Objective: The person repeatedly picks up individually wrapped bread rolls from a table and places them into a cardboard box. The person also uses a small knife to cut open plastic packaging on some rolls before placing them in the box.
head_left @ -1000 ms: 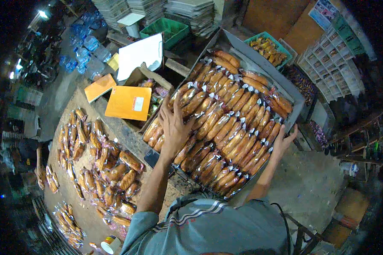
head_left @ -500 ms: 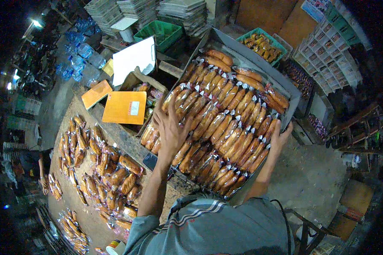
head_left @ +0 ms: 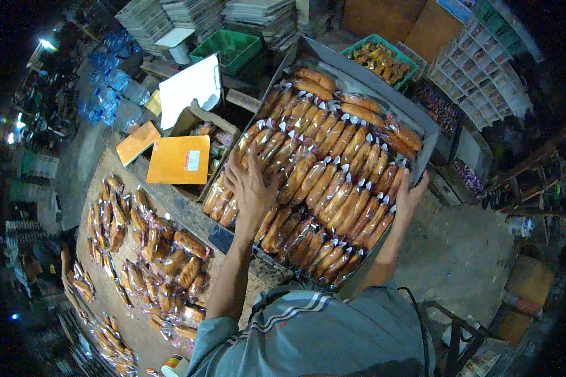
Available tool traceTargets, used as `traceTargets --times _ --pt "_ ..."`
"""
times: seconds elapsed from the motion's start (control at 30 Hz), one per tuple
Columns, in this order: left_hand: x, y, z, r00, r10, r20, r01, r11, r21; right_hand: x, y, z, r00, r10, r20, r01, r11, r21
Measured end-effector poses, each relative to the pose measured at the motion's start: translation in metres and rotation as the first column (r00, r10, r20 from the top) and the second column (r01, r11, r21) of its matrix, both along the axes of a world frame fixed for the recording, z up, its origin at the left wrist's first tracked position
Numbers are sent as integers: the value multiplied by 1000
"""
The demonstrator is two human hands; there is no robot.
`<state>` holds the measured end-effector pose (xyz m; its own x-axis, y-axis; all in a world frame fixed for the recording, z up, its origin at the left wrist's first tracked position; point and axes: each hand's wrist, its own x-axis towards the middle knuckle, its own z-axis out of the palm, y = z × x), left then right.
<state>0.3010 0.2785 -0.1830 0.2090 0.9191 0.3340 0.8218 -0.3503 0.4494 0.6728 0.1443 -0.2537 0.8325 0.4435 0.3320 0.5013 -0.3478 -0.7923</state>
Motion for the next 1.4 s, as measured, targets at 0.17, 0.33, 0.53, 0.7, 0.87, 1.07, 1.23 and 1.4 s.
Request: traceTargets --times 0.17,0.33,0.53,0.7,0.87,1.07,1.23,1.4 --pt "2 -20 9 997 -65 -36 64 997 -33 -1 0 4 997 20 -70 -19 1000 13" --pt "13 -18 0 999 -10 -40 10 1000 -1 -2 1 6 997 44 -56 -40 997 62" --pt "17 -23 13 996 -59 -69 63 997 49 -8 0 10 999 24 -33 -23 999 30" --pt "24 -34 10 993 -103 -59 102 995 -20 -9 1 10 995 32 -97 -26 997 67" --pt "32 -28 -3 996 -43 -78 41 999 -25 -5 2 5 997 34 -71 -30 997 65" --pt "37 -38 10 992 -109 -64 111 993 36 -6 4 6 999 23 -46 -19 997 74" --pt "51 -52 2 991 -120 -52 117 991 -63 -9 1 9 989 19 -146 -8 997 74" --pt "57 -47 -6 993 -49 -107 39 995 -87 -9 2 6 994 23 -106 -15 997 79"
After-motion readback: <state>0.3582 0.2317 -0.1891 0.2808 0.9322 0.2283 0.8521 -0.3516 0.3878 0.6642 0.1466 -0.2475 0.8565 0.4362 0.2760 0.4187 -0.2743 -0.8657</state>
